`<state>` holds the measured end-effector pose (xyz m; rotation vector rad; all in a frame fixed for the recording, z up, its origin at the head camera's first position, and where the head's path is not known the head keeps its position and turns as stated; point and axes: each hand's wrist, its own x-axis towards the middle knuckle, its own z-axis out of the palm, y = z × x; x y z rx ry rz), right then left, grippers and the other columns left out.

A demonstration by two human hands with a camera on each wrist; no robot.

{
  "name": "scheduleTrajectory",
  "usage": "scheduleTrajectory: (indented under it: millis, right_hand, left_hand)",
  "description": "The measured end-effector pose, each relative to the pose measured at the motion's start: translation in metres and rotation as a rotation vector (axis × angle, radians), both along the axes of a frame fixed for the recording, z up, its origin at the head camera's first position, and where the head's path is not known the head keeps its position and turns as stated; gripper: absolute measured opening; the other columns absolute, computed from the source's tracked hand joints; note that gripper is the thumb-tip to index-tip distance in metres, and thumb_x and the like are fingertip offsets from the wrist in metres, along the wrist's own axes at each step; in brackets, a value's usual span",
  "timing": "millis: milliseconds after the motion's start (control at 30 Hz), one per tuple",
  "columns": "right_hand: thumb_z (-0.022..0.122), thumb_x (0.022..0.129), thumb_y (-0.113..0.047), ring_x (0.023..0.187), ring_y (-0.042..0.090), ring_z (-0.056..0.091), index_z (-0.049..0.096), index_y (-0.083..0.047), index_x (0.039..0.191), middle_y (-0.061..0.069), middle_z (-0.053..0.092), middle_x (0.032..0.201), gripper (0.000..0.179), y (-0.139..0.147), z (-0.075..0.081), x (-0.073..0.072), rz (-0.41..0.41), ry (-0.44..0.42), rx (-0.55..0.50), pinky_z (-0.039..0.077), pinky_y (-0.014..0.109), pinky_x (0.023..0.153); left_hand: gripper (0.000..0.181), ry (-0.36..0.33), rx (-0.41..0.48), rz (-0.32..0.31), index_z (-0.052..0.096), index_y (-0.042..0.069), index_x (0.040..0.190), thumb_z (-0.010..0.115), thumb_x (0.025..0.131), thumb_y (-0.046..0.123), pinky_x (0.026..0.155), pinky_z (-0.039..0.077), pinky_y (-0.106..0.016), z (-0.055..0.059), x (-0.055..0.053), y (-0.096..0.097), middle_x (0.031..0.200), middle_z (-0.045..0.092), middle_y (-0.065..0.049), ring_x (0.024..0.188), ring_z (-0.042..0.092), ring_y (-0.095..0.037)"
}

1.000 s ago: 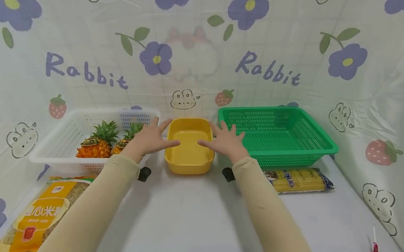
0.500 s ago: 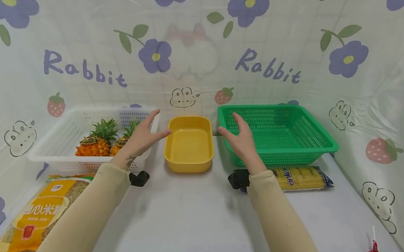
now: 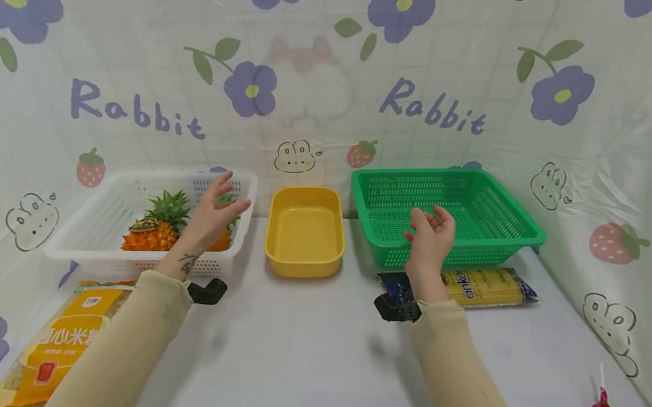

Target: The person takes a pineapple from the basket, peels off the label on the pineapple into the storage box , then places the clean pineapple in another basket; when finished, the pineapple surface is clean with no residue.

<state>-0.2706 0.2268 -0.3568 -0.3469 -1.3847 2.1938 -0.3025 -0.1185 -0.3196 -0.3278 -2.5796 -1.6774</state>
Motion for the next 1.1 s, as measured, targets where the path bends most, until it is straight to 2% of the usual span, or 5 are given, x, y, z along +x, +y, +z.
scheduleTrajectory:
  millis: [200,433,533,833,1100]
  right_hand:
    - [0.062,0.088,-0.018,0.074,0.015,0.047,0.041,-0.015,0.106,0.001,0.04,0.102,0.028,0.004,-0.01,0.006,-0.075,-0.045,-0.144,0.042,0.024,0.057]
    - [0.054,0.092,-0.02,0.074,0.016,0.036,0.033,-0.019,0.107,0.0,0.035,0.092,0.026,0.008,-0.014,0.014,-0.022,-0.036,-0.597,0.037,0.027,0.06]
    - [0.052,0.094,-0.022,0.076,0.015,0.036,0.031,-0.02,0.109,-0.001,0.033,0.092,0.026,0.009,-0.016,0.016,-0.017,-0.054,-0.69,0.039,0.026,0.06]
    - [0.052,0.093,-0.024,0.082,0.014,0.032,0.029,-0.019,0.103,-0.001,0.026,0.096,0.025,0.007,-0.023,0.008,-0.037,-0.198,-0.644,0.039,0.025,0.064]
    - [0.047,0.095,-0.014,0.085,0.013,0.033,0.028,-0.028,0.134,-0.002,0.03,0.103,0.045,0.012,-0.024,0.002,-0.009,-0.238,-0.685,0.041,0.023,0.068]
  left_hand:
    - [0.078,-0.002,-0.013,-0.027,0.013,0.029,0.148,0.06,0.087,0.041,0.101,0.036,-0.054,0.002,0.005,-0.009,0.152,0.019,-0.013,0.13,0.034,-0.04]
    - [0.08,-0.045,-0.035,-0.023,0.012,0.03,0.149,0.06,0.087,0.042,0.102,0.036,-0.054,0.003,0.005,-0.02,0.153,0.018,-0.013,0.13,0.033,-0.04]
    - [0.08,-0.05,-0.067,-0.026,0.012,0.03,0.149,0.06,0.086,0.044,0.102,0.035,-0.055,0.003,0.003,-0.026,0.152,0.018,-0.014,0.13,0.033,-0.041]
    - [0.087,-0.055,-0.242,-0.023,0.013,0.028,0.149,0.06,0.081,0.056,0.105,0.028,-0.059,0.007,-0.008,-0.046,0.153,0.016,-0.014,0.137,0.022,-0.038]
    - [0.096,-0.078,-0.388,0.021,0.019,0.022,0.148,0.062,0.074,0.065,0.106,0.025,-0.059,0.007,-0.02,-0.057,0.153,0.019,-0.014,0.138,0.021,-0.037]
